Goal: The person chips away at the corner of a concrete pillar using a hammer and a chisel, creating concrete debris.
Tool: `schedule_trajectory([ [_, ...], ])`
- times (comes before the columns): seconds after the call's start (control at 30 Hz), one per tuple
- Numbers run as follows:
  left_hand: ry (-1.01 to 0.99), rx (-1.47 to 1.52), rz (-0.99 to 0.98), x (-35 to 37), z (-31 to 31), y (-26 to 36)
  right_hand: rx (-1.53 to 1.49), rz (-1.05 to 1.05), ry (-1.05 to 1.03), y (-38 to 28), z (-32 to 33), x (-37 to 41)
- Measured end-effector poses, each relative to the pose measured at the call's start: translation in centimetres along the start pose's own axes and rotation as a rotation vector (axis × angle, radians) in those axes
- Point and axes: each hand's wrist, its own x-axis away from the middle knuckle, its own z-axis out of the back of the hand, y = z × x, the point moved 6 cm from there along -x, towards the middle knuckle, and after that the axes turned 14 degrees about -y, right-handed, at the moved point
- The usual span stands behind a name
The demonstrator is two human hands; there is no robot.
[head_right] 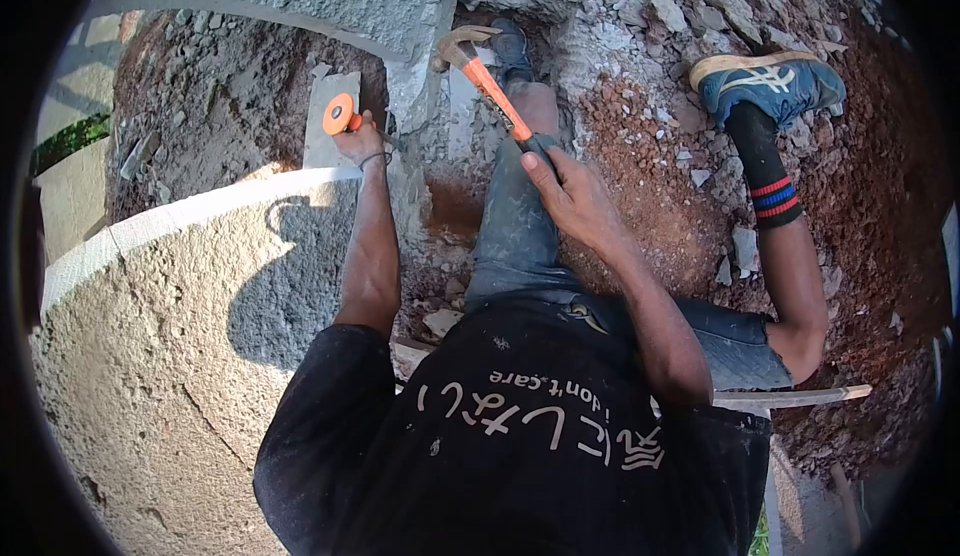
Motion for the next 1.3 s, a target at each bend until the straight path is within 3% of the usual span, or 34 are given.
schedule_trajectory([
  [0.03,-0.023,-0.017,0.007,0.3,-0.2,0.2,0.031,-0.003,-0.014,-0.3,0.0,0.0],
  [0.1,0.014,-0.213,-0.222,2.3,-0.2,2.8,0.067,-0.005,-0.011,-0.7,0.5,-0.1],
  [0.23,-0.027,0.09,0.041,2.1,0.7,3.0,0.058,-0.053,-0.032,0.0,0.1,0.0],
  [0.27,0.04,-0.066,-0.086,2.5,1.5,5.5,0.035,-0.058,-0.022,0.1,0.2,0.0],
  [0.7,0.053,-0.071,-0.164,1.2,1.8,5.2,-0.015,0.02,-0.011,-1.6,0.0,-0.1],
  [0.8,0.035,0.015,-0.127,1.1,1.8,5.2,0.018,0.051,-0.008,-1.6,-0.2,-0.5],
  [0.87,-0.029,0.047,0.008,0.5,1.1,3.5,0.036,0.049,0.0,-1.7,-0.1,-0.6],
  [1.0,0.006,-0.031,-0.048,0.3,0.9,3.5,0.045,0.021,-0.005,-1.5,-0.3,-0.4],
  [1.07,0.028,0.109,0.024,0.3,0.7,3.0,0.048,0.014,-0.015,-1.6,-0.4,-0.5],
  [1.17,0.045,-0.013,-0.147,0.4,0.7,4.6,0.109,0.019,-0.022,-2.9,-0.1,-1.2],
  [1.3,-0.032,-0.02,-0.12,0.2,1.0,5.1,0.187,0.186,0.003,-8.2,0.5,-2.6],
])
